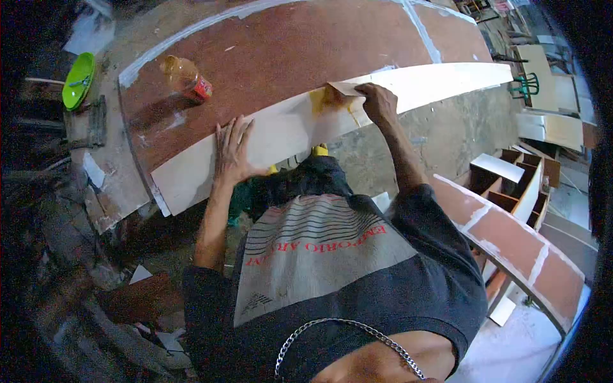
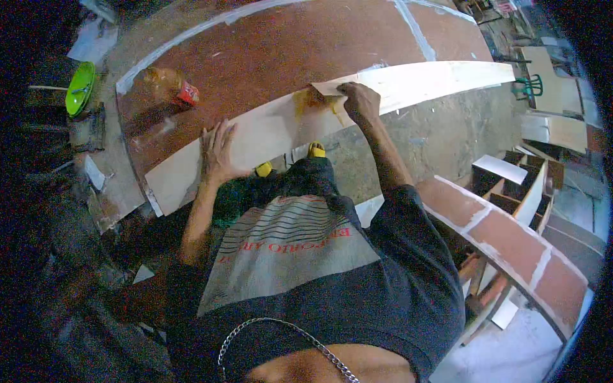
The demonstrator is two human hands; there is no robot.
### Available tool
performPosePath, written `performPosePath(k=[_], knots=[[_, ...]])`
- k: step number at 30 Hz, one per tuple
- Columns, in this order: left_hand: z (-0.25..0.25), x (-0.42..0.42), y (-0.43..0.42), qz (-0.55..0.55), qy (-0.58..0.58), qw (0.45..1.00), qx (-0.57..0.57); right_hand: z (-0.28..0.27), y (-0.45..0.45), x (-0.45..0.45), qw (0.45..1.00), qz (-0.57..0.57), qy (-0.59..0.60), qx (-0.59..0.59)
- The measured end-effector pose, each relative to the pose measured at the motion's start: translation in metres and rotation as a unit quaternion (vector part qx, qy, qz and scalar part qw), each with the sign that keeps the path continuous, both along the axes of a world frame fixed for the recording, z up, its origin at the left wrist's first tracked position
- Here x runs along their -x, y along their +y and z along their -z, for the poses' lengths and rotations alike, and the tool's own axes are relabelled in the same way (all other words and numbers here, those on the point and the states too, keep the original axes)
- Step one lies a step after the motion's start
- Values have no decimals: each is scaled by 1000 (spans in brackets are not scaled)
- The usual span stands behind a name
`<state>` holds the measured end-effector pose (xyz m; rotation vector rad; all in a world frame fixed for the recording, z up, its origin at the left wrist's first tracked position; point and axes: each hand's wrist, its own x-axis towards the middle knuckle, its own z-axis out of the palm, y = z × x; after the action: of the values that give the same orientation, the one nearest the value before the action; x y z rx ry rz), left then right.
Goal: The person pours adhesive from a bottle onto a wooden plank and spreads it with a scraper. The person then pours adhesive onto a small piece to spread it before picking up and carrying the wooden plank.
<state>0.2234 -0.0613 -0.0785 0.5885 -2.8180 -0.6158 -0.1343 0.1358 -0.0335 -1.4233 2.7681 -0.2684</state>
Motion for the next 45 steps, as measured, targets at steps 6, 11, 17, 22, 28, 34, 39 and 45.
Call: performPosePath(k=[6,11,17,22,28,34,39,45], knots=[[4,-5,-3,0,13,1000,-25,-22,-18,-13,991,-77,-54,-97],[9,-5,-3,14,30,999,-13,-29,3,1,976,-133,-65,-159],[6,-5,-1,1,20,1000,-4,-26,37,1,969,-161,-107,-156],[16,-7,-1,17,55,998,11,-1,82,3,970,-197,-108,-96],[24,-9,0,19,43,999,24,43,157,-46,943,-139,-170,-249],[14,-11,0,28,17,999,29,-45,118,-104,905,-3,-407,125],[6,-46,-13,23,13,999,45,-37,33,-117,952,-85,-236,178],[7,-92,-33,-3,-45,998,34,3,-11,-107,986,-143,-16,78]])
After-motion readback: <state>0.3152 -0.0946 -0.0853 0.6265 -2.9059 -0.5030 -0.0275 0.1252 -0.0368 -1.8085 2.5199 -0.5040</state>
